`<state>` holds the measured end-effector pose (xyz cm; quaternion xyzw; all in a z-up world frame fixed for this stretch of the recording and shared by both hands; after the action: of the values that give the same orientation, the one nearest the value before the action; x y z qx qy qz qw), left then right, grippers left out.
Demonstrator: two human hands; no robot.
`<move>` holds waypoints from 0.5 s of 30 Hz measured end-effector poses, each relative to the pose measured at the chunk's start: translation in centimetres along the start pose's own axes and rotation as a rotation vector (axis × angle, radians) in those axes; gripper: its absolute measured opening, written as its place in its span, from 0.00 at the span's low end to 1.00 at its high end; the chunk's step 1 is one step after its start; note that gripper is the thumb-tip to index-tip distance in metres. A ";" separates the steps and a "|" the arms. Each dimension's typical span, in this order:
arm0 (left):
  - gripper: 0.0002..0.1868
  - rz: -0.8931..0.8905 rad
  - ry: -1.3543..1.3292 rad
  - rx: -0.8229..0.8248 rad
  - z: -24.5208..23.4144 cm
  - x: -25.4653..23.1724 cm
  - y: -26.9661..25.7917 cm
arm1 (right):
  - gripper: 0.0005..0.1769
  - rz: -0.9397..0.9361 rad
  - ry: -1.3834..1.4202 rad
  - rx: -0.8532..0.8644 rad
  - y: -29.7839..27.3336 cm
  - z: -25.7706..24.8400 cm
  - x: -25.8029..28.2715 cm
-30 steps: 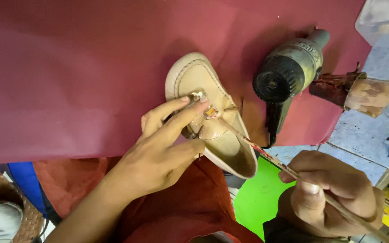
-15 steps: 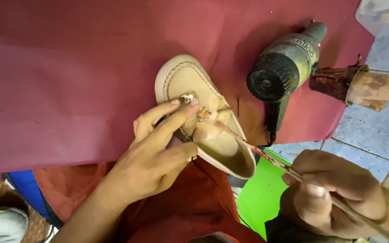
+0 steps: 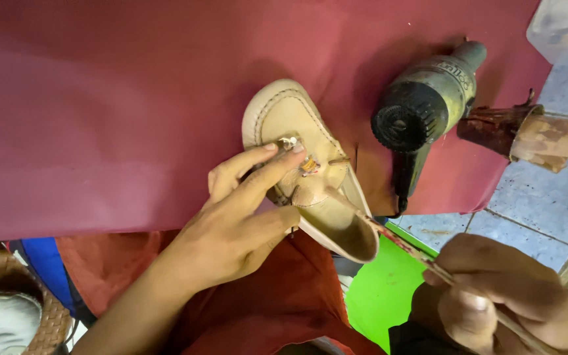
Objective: The person repairs a beige slip-on shoe by applying a clear adhesive with a brush to a small area on the upper and then drying it with a heat gun. The shoe is held steady while the adhesive is applied and dried in short bursts.
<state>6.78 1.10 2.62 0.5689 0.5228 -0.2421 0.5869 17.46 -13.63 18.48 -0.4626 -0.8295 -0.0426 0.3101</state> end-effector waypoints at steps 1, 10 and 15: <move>0.11 -0.004 0.003 -0.006 -0.1 0.0 0.0 | 0.20 -0.004 -0.001 0.006 0.1 -0.3 -0.2; 0.07 -0.010 -0.033 0.019 -0.2 0.0 0.0 | 0.10 -0.129 0.045 -0.078 -1.0 0.3 0.3; 0.07 0.000 -0.016 0.001 -0.4 -0.2 0.0 | 0.12 0.149 -0.207 -0.227 -1.5 0.7 1.4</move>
<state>6.61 1.42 2.90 0.5671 0.5180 -0.2471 0.5908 15.38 -13.19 19.01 -0.5569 -0.8102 -0.0648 0.1709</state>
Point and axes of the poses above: each hand's wrist, its own y-axis towards the middle knuckle, its own z-axis out of the palm, x = y × z, the point moved 7 cm from there along y, towards the middle knuckle, and after that the axes turned 7 degrees about z, right-handed, at the moved point
